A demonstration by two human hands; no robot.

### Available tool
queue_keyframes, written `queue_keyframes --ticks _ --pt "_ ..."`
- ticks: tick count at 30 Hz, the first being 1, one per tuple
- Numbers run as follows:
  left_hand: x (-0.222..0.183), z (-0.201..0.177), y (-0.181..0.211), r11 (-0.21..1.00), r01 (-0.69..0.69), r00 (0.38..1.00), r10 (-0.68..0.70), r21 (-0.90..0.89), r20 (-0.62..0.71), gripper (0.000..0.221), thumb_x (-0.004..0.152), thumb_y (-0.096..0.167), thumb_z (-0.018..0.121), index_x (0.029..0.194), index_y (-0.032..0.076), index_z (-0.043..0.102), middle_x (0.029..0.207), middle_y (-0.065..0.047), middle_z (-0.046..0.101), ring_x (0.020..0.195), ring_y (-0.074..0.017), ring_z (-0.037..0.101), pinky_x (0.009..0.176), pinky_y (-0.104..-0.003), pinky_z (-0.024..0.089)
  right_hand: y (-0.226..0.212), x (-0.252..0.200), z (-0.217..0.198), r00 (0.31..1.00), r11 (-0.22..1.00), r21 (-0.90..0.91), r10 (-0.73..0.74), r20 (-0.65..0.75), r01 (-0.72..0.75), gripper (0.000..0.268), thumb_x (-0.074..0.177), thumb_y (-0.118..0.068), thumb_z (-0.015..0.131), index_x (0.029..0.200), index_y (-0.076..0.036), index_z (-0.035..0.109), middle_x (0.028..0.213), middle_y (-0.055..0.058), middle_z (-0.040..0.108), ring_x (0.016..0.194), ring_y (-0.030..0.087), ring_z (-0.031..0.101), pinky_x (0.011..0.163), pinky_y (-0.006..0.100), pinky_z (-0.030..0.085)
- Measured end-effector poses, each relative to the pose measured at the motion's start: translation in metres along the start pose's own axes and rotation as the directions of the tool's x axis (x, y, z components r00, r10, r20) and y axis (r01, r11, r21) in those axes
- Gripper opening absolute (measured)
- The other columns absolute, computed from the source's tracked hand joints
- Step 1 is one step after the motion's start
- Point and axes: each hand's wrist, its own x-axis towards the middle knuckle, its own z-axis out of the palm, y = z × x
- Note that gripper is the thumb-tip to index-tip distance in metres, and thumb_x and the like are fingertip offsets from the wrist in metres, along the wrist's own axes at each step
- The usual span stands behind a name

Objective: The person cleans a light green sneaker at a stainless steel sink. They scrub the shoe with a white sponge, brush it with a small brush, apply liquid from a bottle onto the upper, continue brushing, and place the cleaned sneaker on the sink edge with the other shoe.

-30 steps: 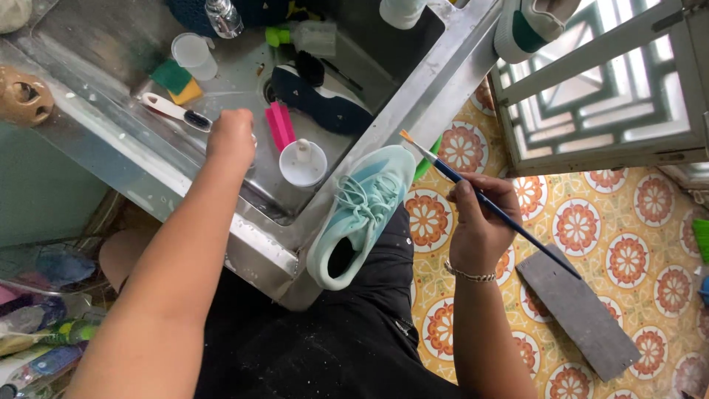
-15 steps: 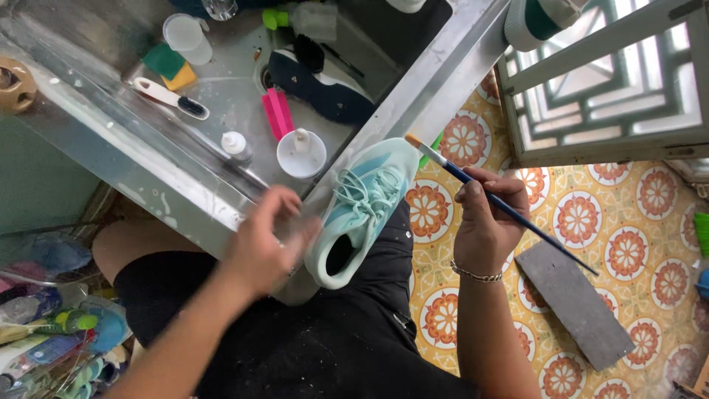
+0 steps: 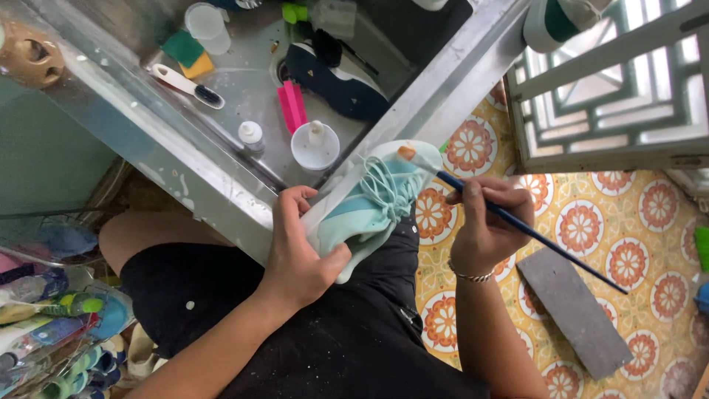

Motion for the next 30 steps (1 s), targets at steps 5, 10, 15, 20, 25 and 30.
queue_keyframes --ticks 5,10,15,20,25,30 --pt "-0.007 0.001 -0.002 0.987 -0.125 0.992 0.127 0.099 -0.017 0.072 0.071 0.015 0.075 0.131 -0.001 0.038 0.117 -0.017 0.04 0.105 -0.0299 0.046 0.097 -0.042 0.045 -0.007 -0.017 0.003 0.998 0.996 -0.075 -0.051 0.048 0.055 0.026 0.104 0.012 0.064 0.102 -0.003 0.044 0.098 0.019 0.066 0.075 0.019 0.068 0.07 0.03 0.059" --pt "-0.012 0.003 -0.002 0.98 -0.134 0.991 0.136 0.146 -0.004 0.067 0.069 0.013 0.073 0.123 -0.002 0.037 0.119 -0.019 0.038 0.108 -0.0318 0.044 0.098 -0.046 0.043 0.006 -0.021 -0.007 0.992 0.986 -0.122 -0.117 -0.038 0.111 0.027 0.104 0.014 0.065 0.103 -0.003 0.045 0.1 0.02 0.065 0.074 0.019 0.068 0.07 0.03 0.061" --pt "-0.016 0.009 -0.004 0.977 -0.161 0.987 0.163 0.141 -0.004 0.068 0.069 0.01 0.074 0.125 -0.003 0.037 0.12 -0.02 0.037 0.11 -0.0326 0.044 0.1 -0.047 0.042 -0.004 -0.031 0.0 0.987 0.972 -0.176 -0.145 0.065 0.155 0.027 0.102 0.014 0.065 0.102 -0.003 0.044 0.103 0.021 0.065 0.078 0.02 0.069 0.071 0.031 0.061" --pt "-0.015 0.005 -0.005 0.977 -0.144 0.989 0.147 0.16 -0.01 0.071 0.068 0.009 0.076 0.123 -0.003 0.033 0.119 -0.019 0.037 0.108 -0.0314 0.043 0.1 -0.045 0.041 0.005 -0.031 -0.001 0.99 0.98 -0.143 -0.141 -0.016 0.137 0.027 0.103 0.014 0.066 0.103 -0.003 0.045 0.102 0.019 0.066 0.076 0.018 0.069 0.072 0.03 0.061" --pt "-0.017 0.008 -0.007 0.975 -0.153 0.988 0.155 0.159 0.001 0.073 0.069 0.01 0.078 0.125 -0.003 0.032 0.121 -0.02 0.035 0.11 -0.0323 0.042 0.102 -0.045 0.04 -0.002 -0.036 0.006 0.983 0.977 -0.126 -0.16 0.093 0.171 0.026 0.1 0.014 0.065 0.102 -0.002 0.045 0.102 0.02 0.065 0.081 0.02 0.07 0.072 0.031 0.061" --pt "-0.017 0.006 -0.008 0.978 -0.139 0.99 0.141 0.155 0.001 0.075 0.069 0.011 0.079 0.126 -0.002 0.033 0.121 -0.02 0.035 0.11 -0.0326 0.043 0.102 -0.046 0.04 0.001 -0.033 0.009 0.992 0.988 -0.101 -0.124 -0.036 0.12 0.026 0.103 0.014 0.065 0.104 -0.003 0.045 0.104 0.018 0.065 0.079 0.018 0.069 0.071 0.03 0.061"
